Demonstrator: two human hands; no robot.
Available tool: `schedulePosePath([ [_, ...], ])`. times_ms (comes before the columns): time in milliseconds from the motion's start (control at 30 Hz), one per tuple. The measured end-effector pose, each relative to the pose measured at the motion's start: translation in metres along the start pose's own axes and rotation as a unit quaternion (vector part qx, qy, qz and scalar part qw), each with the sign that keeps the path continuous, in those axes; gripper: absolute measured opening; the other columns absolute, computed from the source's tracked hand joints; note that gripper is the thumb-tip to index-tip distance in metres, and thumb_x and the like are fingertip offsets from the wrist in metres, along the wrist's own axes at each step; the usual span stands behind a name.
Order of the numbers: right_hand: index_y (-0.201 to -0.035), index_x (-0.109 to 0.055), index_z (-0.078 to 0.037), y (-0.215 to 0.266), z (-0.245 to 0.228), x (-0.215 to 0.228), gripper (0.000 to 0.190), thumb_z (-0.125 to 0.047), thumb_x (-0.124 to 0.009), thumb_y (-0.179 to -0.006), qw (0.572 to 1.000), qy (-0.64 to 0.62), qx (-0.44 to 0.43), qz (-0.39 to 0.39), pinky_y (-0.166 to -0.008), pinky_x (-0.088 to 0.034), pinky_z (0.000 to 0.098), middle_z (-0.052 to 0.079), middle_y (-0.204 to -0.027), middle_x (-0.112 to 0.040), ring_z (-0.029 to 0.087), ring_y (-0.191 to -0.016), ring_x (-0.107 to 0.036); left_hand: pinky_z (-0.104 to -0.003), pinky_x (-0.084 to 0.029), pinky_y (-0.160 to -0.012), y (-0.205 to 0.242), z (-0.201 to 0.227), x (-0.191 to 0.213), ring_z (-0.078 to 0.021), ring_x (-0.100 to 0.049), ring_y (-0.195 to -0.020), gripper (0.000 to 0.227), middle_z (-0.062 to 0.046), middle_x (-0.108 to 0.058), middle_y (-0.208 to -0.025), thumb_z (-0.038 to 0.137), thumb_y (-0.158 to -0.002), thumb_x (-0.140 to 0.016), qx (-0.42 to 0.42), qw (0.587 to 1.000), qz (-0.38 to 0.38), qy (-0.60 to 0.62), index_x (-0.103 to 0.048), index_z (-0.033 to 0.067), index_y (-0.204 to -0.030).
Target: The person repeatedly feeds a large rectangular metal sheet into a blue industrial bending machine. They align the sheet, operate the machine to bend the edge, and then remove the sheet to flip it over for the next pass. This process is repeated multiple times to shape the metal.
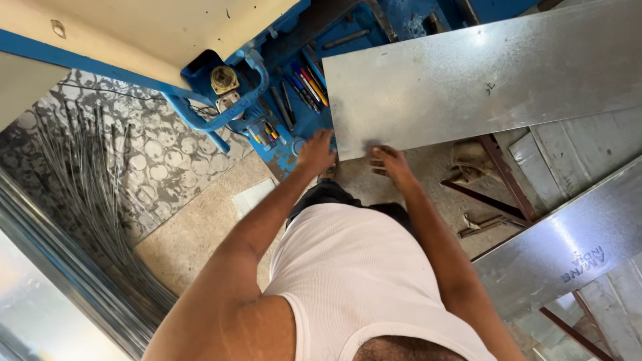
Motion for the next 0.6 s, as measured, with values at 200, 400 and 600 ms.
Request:
schedulePosePath([
  [200, -0.144, -0.054, -0.001, 0.024, 0.005, 0.088, 0.064, -0.04, -0.068, -0.096, 0.997, -0.055, 0.025, 0.049, -0.096, -0.055, 0.0469, 0.016, -0.132, -0.068, 0.033, -0.116, -0.067, -0.05, -0.052, -0.101, 0.0, 0.057, -0.075, -0.0415, -0.058, -0.125, 0.069, -0.019, -0.048, -0.147, 0.019, -0.079, -0.073, -0.126, 0.988, -0.089, -0.02, -0.048, 0.0124, -0.144],
  [400, -0.147, -0.047, -0.004, 0.025, 0.04, 0.209, 0.064, -0.039, -0.066, -0.097, 0.979, -0.171, -0.058, 0.091, -0.104, -0.051, 0.0474, 0.012, -0.134, -0.066, 0.03, -0.123, -0.062, -0.051, -0.054, -0.1, -0.039, 0.131, -0.115, -0.0418, -0.058, -0.125, 0.068, -0.019, -0.049, -0.15, 0.012, -0.081, -0.072, -0.19, 0.973, -0.092, -0.092, -0.049, 0.0112, -0.145],
  [600, -0.128, -0.065, -0.005, 0.024, 0.028, 0.325, 0.041, -0.034, -0.059, -0.099, 0.964, -0.223, -0.066, 0.129, -0.097, -0.053, 0.0482, 0.014, -0.127, -0.07, 0.032, -0.115, -0.065, -0.057, -0.043, -0.105, -0.073, 0.225, -0.15, -0.0378, -0.04, -0.14, 0.083, -0.016, -0.031, -0.161, 0.015, -0.081, -0.074, -0.214, 0.941, -0.059, -0.255, -0.034, 0.0158, -0.154],
])
Point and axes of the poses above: each hand's wrist, its own y-axis away from the middle knuckle, its own x-axis out of the back of the hand, z = x × y, the point moved 3 cm from there along -y, towards the middle knuckle
